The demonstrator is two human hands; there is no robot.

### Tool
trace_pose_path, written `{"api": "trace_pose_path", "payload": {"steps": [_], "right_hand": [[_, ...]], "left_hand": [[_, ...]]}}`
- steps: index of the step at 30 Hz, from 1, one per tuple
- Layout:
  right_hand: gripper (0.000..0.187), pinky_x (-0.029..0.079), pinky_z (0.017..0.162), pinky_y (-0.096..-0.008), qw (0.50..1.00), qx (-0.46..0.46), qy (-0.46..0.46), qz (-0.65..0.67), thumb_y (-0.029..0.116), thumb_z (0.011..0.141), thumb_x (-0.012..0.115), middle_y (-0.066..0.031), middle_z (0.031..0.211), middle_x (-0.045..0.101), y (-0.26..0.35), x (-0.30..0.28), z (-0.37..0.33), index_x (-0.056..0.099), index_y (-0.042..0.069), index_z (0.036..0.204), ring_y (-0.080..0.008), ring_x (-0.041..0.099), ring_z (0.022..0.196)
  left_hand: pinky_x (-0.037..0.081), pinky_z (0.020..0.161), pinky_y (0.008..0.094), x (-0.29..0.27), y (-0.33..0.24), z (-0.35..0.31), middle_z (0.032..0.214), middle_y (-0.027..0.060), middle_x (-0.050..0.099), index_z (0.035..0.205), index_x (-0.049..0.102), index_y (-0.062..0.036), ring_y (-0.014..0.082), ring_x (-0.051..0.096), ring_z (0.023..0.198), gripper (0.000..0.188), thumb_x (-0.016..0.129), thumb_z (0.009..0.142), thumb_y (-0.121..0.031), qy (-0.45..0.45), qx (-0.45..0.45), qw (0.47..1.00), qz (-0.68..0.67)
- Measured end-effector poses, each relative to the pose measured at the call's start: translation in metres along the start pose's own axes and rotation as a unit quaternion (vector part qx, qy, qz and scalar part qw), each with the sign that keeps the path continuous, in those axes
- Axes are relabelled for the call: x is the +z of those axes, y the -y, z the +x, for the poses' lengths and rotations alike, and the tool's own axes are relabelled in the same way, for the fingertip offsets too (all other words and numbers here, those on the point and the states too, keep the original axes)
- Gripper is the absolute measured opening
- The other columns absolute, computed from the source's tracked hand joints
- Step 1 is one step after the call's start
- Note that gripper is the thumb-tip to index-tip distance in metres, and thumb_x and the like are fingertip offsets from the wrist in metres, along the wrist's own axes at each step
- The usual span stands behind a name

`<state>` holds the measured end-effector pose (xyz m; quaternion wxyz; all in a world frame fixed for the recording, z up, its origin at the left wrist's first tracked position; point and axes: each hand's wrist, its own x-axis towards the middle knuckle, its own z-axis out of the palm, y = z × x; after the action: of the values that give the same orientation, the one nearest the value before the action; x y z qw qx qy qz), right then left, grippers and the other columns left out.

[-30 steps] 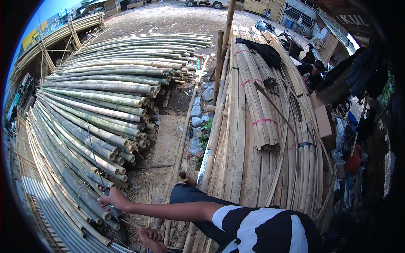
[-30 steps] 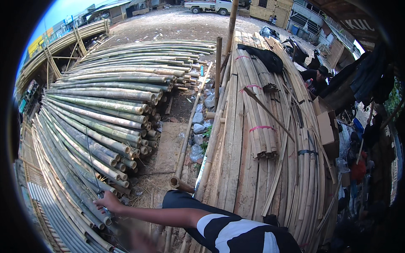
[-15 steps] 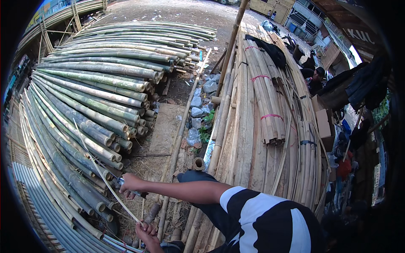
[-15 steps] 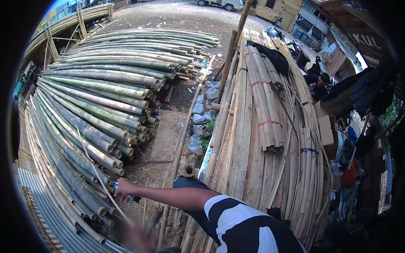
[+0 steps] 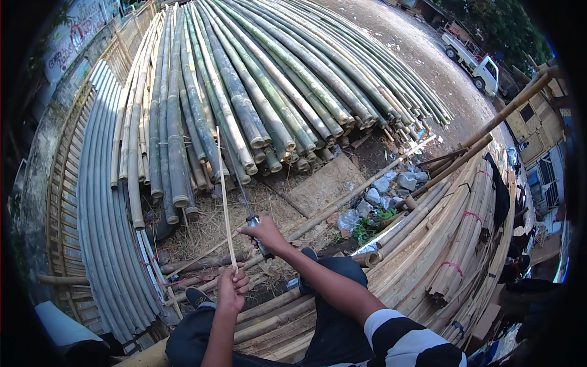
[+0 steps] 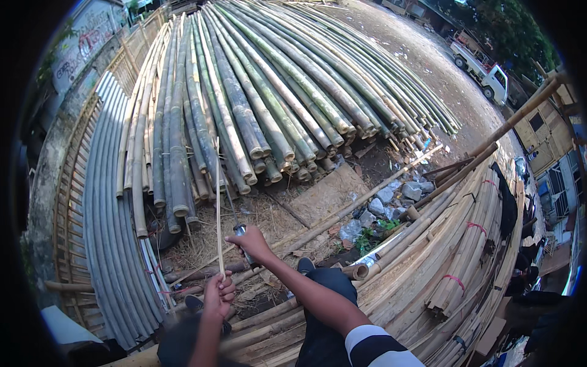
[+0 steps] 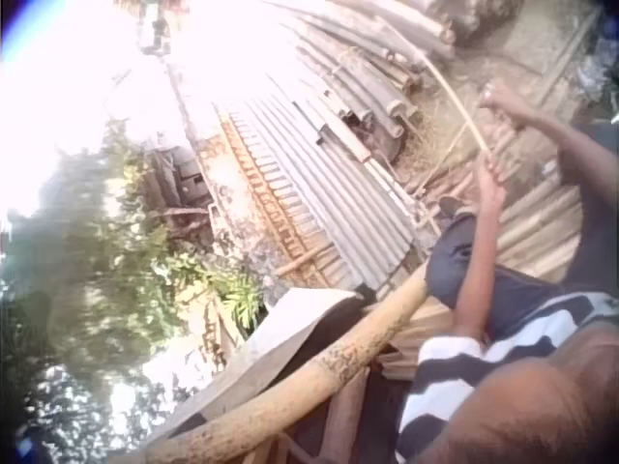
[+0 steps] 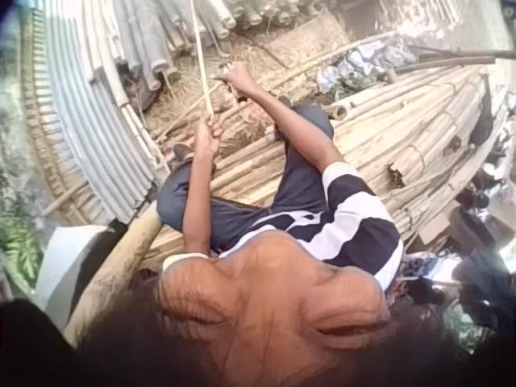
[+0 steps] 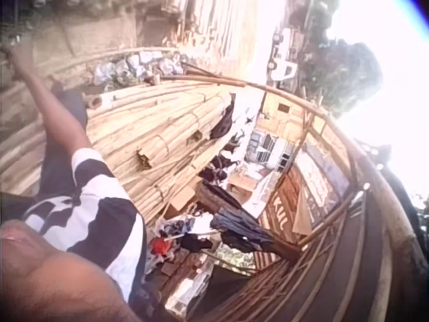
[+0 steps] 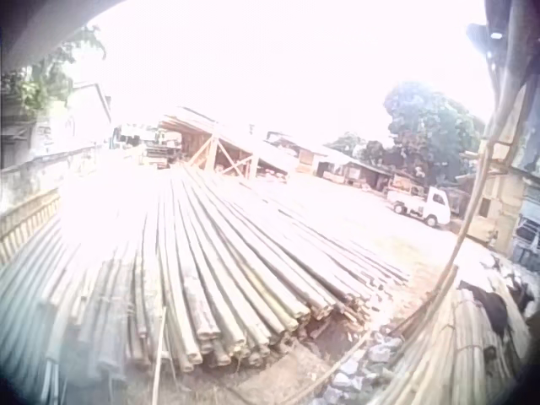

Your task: Splitting and shaving bamboo poles into thin, flexible strips using a large knife.

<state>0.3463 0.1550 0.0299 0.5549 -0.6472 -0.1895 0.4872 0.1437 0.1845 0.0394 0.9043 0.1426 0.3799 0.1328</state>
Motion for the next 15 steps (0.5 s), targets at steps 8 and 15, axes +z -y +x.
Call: {"api": "trace_pose_path", "payload": {"steps": [8, 15], "right_hand": [[0.026, 0.046, 0.048, -0.0265, 1.0, -0.01, -0.018, 0.01, 0.018, 0.078, 0.079, -0.0066, 0.063, 0.066, -0.016, 0.014, 0.002, 0.062, 0.0, 0.069, -0.0121, 0.064, 0.055], [0.014, 0.05, 0.054, -0.0273, 0.996, -0.062, -0.053, -0.033, 0.01, 0.076, 0.074, -0.01, 0.067, 0.07, -0.022, 0.003, 0.008, 0.066, -0.001, 0.073, -0.014, 0.068, 0.06]], "left_hand": [[0.017, 0.04, 0.0206, 0.014, 0.021, -0.005, 0.063, -0.0058, 0.031, 0.108, 0.051, -0.0033, 0.0034, 0.025, 0.048, 0.018, 0.039, 0.099, -0.014, 0.009, 0.003, 0.999, 0.052], [0.023, 0.043, 0.0205, 0.029, 0.032, -0.011, 0.068, -0.0036, 0.035, 0.108, 0.05, -0.0033, 0.0044, 0.027, 0.049, 0.023, 0.041, 0.104, -0.024, 0.015, -0.058, 0.997, 0.054]]}}
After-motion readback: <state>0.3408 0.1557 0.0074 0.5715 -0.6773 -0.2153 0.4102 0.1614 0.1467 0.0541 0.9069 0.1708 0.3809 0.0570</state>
